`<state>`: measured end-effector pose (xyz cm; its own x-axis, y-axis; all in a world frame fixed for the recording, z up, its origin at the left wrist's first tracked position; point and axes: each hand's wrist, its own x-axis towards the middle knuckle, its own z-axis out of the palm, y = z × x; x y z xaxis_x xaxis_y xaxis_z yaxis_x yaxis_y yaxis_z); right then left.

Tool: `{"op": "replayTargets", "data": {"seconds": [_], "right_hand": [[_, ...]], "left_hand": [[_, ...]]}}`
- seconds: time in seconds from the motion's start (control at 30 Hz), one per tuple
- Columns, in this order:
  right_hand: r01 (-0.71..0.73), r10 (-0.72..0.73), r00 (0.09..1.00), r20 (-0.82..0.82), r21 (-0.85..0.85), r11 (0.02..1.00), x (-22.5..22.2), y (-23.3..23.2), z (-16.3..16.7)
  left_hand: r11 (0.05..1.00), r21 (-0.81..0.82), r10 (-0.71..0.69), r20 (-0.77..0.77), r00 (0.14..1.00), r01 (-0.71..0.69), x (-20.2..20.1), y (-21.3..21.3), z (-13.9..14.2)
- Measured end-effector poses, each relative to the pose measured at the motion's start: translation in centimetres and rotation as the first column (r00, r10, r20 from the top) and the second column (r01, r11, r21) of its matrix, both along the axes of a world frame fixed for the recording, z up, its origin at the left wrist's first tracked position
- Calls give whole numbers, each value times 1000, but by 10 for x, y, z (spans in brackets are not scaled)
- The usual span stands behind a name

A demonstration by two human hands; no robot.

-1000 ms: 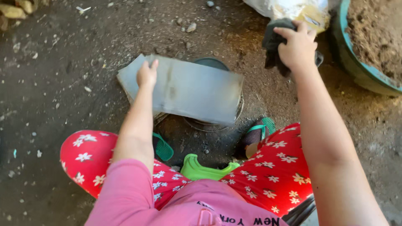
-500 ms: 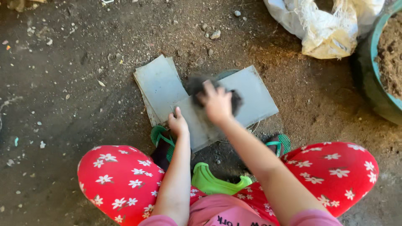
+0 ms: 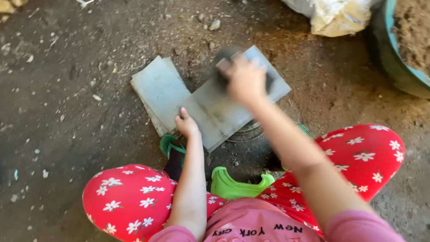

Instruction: The person sits on the ground and wipes rectangular metal sheets with a dark cloth. They handle the sheets one at a time, wiping each side and stacking them nearby. The person occasionally dips the cloth into a bucket before continuing to wipe the sheets.

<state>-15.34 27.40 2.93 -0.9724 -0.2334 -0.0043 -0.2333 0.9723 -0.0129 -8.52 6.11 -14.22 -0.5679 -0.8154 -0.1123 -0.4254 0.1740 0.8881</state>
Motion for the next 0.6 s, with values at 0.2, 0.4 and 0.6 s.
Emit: {"op": "replayTargets", "data": {"seconds": [0.2,0.4,0.6], "right_hand": [[-77,48,986,-159,-182,980,89,-4,-63],[570,-609,793,-21,-330,752,41,166,-42],[268,-535,798,-278,-632,727,16,199,30]], "left_hand": [[988,154,8,-72,997,3,-8,-5,0],[879,472,-2,-126,992,62,-13,-10,30],[853,385,-56,-604,795,352,-21,-12,78]]}}
